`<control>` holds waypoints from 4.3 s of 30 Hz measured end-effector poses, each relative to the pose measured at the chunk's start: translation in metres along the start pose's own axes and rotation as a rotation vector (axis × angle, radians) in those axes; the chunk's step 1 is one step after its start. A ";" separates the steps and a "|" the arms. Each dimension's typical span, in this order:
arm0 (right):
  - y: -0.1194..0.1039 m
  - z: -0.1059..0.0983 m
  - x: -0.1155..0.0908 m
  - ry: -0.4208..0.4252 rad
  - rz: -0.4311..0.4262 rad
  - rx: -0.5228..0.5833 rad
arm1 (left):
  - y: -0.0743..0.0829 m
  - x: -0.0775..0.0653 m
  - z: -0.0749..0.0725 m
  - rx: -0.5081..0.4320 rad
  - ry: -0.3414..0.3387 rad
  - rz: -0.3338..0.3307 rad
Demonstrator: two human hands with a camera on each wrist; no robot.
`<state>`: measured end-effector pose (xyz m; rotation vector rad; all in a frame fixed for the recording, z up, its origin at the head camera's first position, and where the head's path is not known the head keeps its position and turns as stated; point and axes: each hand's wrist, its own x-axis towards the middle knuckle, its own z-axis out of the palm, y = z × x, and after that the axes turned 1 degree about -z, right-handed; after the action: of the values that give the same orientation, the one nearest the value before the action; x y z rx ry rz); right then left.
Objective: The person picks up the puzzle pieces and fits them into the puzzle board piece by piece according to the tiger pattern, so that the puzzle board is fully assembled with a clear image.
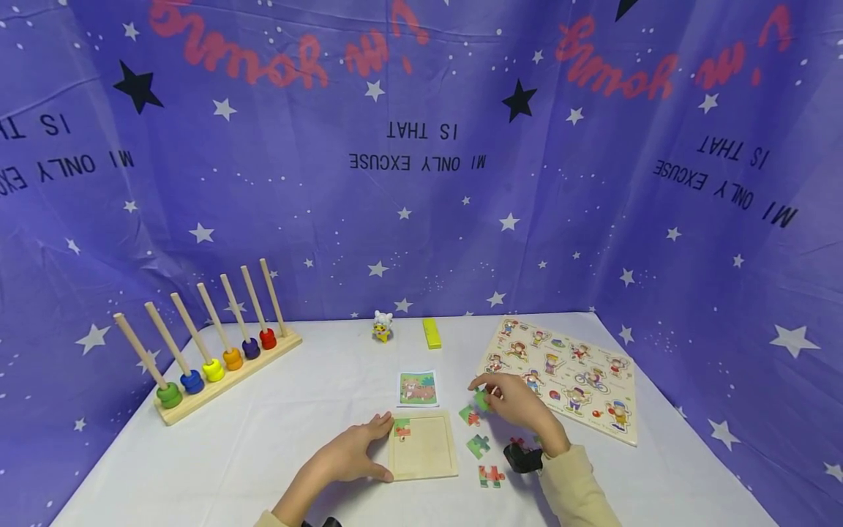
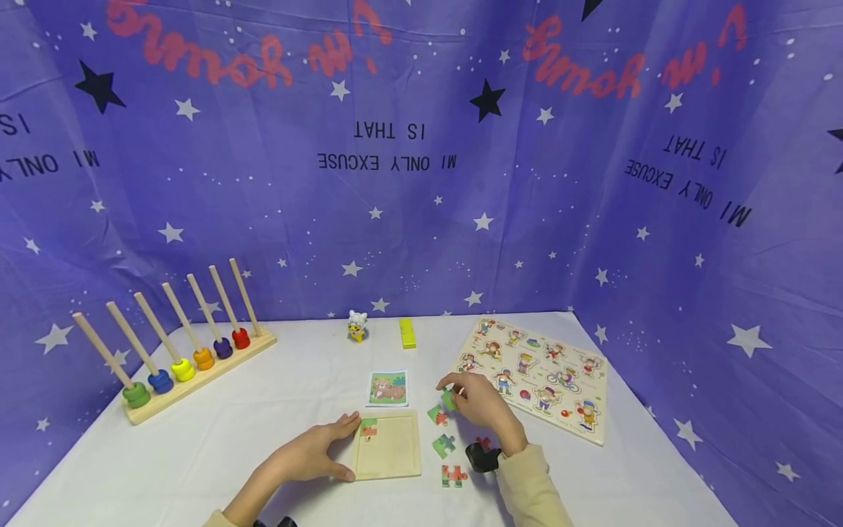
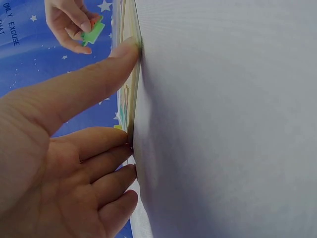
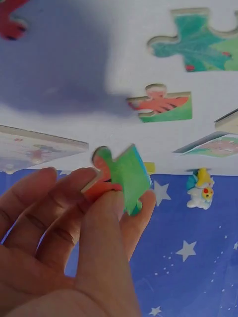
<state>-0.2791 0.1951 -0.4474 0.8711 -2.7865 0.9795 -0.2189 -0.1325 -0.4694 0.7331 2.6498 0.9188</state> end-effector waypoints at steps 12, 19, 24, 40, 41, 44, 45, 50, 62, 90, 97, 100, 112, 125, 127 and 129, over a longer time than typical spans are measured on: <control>-0.002 0.014 0.002 0.051 -0.010 0.049 | -0.002 -0.002 0.001 -0.001 0.001 0.020; -0.007 0.021 0.006 0.044 -0.060 0.102 | -0.002 -0.002 -0.001 -0.001 0.001 0.020; -0.013 0.026 0.010 0.029 -0.057 0.113 | -0.002 -0.002 -0.001 -0.006 -0.003 0.014; -0.032 0.051 0.014 -0.022 -0.051 0.152 | 0.000 0.000 0.001 0.001 0.002 0.016; -0.032 0.053 0.015 -0.024 -0.048 0.151 | 0.000 0.000 0.001 0.003 0.001 0.015; -0.035 0.058 0.017 -0.021 -0.036 0.147 | 0.001 0.000 0.001 0.008 -0.002 0.010; -0.037 0.059 0.017 -0.019 -0.035 0.146 | 0.001 0.000 0.001 0.009 -0.005 0.005; -0.043 0.064 0.022 -0.010 -0.044 0.154 | 0.001 0.001 0.001 0.017 -0.006 -0.001; -0.052 0.077 0.032 -0.025 -0.036 0.165 | -0.001 0.001 0.000 0.023 -0.004 0.007; -0.062 0.076 0.031 -0.089 0.034 0.037 | 0.000 0.000 -0.001 0.021 0.000 0.023; -0.059 0.073 0.030 -0.098 0.031 0.026 | 0.000 0.000 0.000 0.016 -0.002 0.018; -0.057 0.072 0.029 -0.111 0.025 0.045 | -0.001 0.000 0.000 0.018 -0.002 0.018; -0.052 0.075 0.034 -0.129 -0.012 0.037 | 0.000 0.000 -0.002 0.011 -0.008 0.011; -0.043 0.050 0.019 -0.176 -0.067 0.103 | 0.001 0.000 0.000 0.005 -0.015 -0.004; -0.039 0.044 0.014 -0.193 -0.068 0.099 | 0.002 0.000 0.000 0.010 -0.015 -0.006; -0.036 0.036 0.010 -0.217 -0.067 0.104 | 0.002 0.000 0.000 0.011 -0.012 -0.007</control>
<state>-0.2643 0.1459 -0.4540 1.1415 -2.8807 1.0889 -0.2184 -0.1308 -0.4683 0.7287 2.6475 0.8956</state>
